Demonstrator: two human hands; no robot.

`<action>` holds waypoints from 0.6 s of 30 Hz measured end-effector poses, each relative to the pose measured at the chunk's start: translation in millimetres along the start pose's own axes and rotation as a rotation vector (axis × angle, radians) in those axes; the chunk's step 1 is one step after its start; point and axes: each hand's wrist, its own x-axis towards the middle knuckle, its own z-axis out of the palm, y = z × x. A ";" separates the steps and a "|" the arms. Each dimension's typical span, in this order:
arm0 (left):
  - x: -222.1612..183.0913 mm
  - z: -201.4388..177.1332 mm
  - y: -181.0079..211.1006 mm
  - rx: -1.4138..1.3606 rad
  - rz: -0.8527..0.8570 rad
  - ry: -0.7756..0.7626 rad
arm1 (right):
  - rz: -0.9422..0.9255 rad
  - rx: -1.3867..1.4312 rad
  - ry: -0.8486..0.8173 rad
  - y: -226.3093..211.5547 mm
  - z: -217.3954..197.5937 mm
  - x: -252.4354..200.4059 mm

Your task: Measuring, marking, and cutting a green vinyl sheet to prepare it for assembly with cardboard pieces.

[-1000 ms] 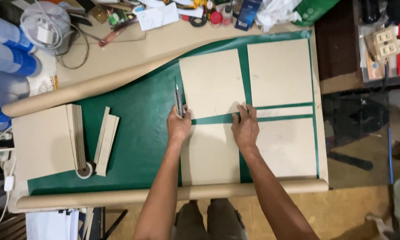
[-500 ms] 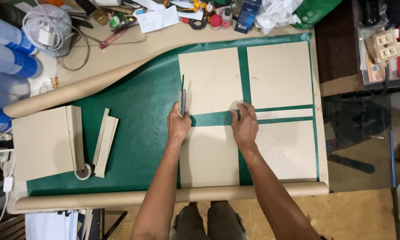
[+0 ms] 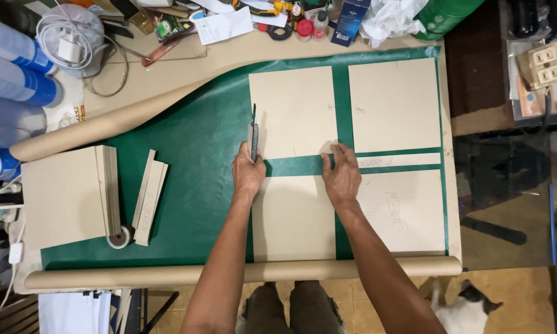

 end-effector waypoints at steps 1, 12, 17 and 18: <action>0.0 -0.4 0.8 -0.001 0.004 0.000 | 0.011 0.009 -0.014 -0.7 -0.4 1.5; 5.5 -4.2 0.8 0.036 0.050 -0.024 | 0.064 -0.009 -0.044 -6.8 -2.8 4.1; 7.1 -6.9 0.2 0.065 0.072 -0.035 | 0.036 0.024 -0.026 -1.3 -1.5 7.7; 6.1 -8.2 2.0 0.078 0.082 -0.035 | 0.018 0.007 -0.027 -0.8 -1.0 8.8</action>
